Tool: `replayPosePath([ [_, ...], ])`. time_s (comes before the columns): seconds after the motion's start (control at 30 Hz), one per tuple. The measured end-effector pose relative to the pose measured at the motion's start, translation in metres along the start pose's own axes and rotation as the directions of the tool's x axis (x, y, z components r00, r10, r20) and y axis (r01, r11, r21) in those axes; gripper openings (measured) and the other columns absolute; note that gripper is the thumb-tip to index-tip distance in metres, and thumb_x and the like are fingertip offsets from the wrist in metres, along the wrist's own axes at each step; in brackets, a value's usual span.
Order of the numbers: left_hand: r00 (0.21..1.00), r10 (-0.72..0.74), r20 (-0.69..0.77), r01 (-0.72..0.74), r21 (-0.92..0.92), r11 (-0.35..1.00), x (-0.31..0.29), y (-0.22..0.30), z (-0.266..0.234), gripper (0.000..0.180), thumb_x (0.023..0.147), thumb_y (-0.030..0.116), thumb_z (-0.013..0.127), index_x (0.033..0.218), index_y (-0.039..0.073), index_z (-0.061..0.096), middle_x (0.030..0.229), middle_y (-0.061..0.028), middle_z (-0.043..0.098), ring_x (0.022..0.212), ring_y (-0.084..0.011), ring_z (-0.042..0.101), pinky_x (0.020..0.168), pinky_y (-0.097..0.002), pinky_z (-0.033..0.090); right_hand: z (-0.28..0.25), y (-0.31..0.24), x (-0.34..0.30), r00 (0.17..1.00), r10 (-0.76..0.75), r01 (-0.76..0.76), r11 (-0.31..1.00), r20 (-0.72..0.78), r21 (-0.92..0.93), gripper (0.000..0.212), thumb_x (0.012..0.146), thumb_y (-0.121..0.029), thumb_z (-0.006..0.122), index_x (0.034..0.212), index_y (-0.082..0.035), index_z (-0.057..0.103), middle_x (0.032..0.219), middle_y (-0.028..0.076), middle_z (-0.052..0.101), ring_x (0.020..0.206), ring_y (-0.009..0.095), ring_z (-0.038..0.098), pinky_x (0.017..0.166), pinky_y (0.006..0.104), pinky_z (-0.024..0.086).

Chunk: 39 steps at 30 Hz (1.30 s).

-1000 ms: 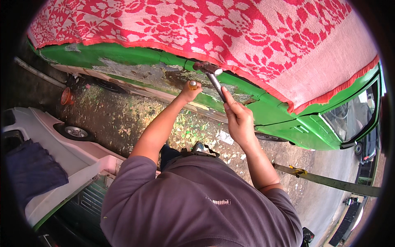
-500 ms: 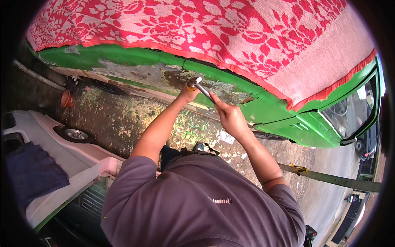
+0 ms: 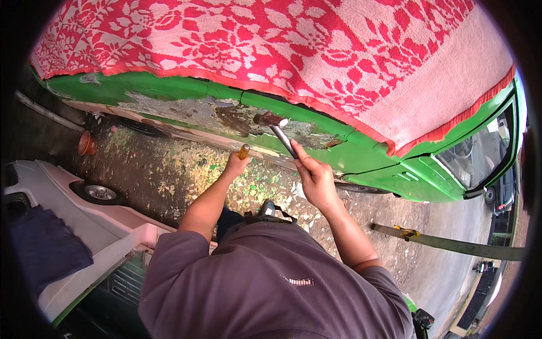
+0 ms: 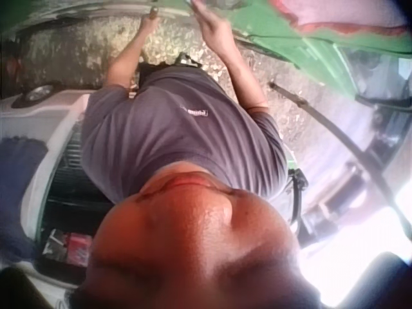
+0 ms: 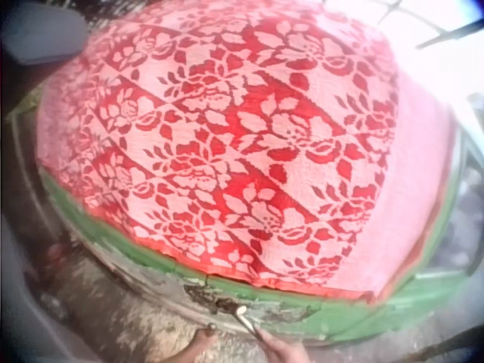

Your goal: The person uses a hammer and a dolly to repeatedly tap and flatten a damaged section of a green vehicle panel. The person holds the dolly against the panel and strikes it with the hammer to smooth the surface.

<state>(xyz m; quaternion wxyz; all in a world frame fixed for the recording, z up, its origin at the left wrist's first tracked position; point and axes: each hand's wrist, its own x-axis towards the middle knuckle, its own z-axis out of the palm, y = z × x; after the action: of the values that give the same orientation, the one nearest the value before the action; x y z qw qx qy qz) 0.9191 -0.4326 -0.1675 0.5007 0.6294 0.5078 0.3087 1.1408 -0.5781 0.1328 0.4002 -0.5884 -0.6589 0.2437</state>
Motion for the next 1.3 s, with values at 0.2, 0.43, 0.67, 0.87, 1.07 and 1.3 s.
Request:
replayPosePath([
  [0.2,0.975,0.218,-0.035,-0.215,-0.365,0.906,0.011,0.052,-0.028,0.024,0.081,0.004,0.059,0.064,0.003,0.042,0.06,0.0007,0.041,0.058,-0.0095,0.038,0.056,-0.0319,0.034,-0.016,0.003,0.002,0.979,0.201,-0.196,0.974,-0.036,0.116,0.045,0.098,-0.007,0.06,0.141,-0.014,0.055,0.072,0.009,0.057,0.064,0.011,0.045,0.065,0.0261,0.046],
  [0.43,0.925,0.373,-0.069,-0.354,-0.507,0.786,0.048,0.1,-0.015,0.029,0.081,0.002,0.057,0.063,0.004,0.034,0.062,0.0011,0.036,0.059,-0.0102,0.034,0.057,-0.0309,0.031,-0.021,0.006,0.006,0.94,0.337,-0.315,0.914,-0.046,0.255,0.045,0.099,-0.007,0.057,0.143,-0.014,0.054,0.07,-0.002,0.045,0.064,0.006,0.041,0.06,0.0229,0.04],
  [0.67,0.935,0.354,0.014,-0.304,-0.483,0.821,0.062,0.091,-0.005,0.027,0.079,0.001,0.054,0.063,0.005,0.033,0.064,-0.0021,0.04,0.063,-0.0135,0.04,0.062,-0.0315,0.036,-0.023,0.008,0.004,0.934,0.352,-0.324,0.91,-0.067,0.257,0.044,0.099,-0.007,0.057,0.143,-0.014,0.055,0.07,-0.003,0.046,0.065,0.006,0.04,0.06,0.0228,0.038],
  [0.87,0.92,0.392,0.011,-0.339,-0.477,0.811,0.063,0.089,-0.002,0.022,0.077,0.001,0.053,0.064,0.005,0.035,0.066,-0.0028,0.043,0.064,-0.0146,0.043,0.064,-0.0316,0.038,-0.025,0.005,0.007,0.924,0.377,-0.348,0.897,-0.063,0.271,0.044,0.099,-0.007,0.057,0.143,-0.015,0.055,0.069,-0.004,0.045,0.064,0.005,0.039,0.059,0.0228,0.038],
  [1.07,0.916,0.395,0.073,-0.332,-0.419,0.845,0.061,0.087,-0.008,0.023,0.079,0.002,0.054,0.065,0.004,0.036,0.066,-0.0029,0.043,0.063,-0.0139,0.041,0.062,-0.0323,0.039,-0.018,0.004,0.011,0.925,0.378,-0.362,0.9,-0.023,0.241,0.043,0.099,-0.008,0.057,0.142,-0.014,0.055,0.069,-0.002,0.045,0.064,0.006,0.041,0.061,0.0238,0.04],
  [1.3,0.929,0.341,0.142,-0.313,-0.187,0.931,0.06,0.09,0.004,0.02,0.082,0.009,0.061,0.067,0.005,0.049,0.064,-0.0046,0.046,0.061,-0.0131,0.044,0.058,-0.0346,0.038,-0.003,-0.02,0.017,0.999,0.045,-0.044,0.998,-0.02,0.04,0.051,0.093,-0.003,0.062,0.141,-0.02,0.056,0.073,0.014,0.061,0.06,0.024,0.057,0.064,0.035,0.05],
])
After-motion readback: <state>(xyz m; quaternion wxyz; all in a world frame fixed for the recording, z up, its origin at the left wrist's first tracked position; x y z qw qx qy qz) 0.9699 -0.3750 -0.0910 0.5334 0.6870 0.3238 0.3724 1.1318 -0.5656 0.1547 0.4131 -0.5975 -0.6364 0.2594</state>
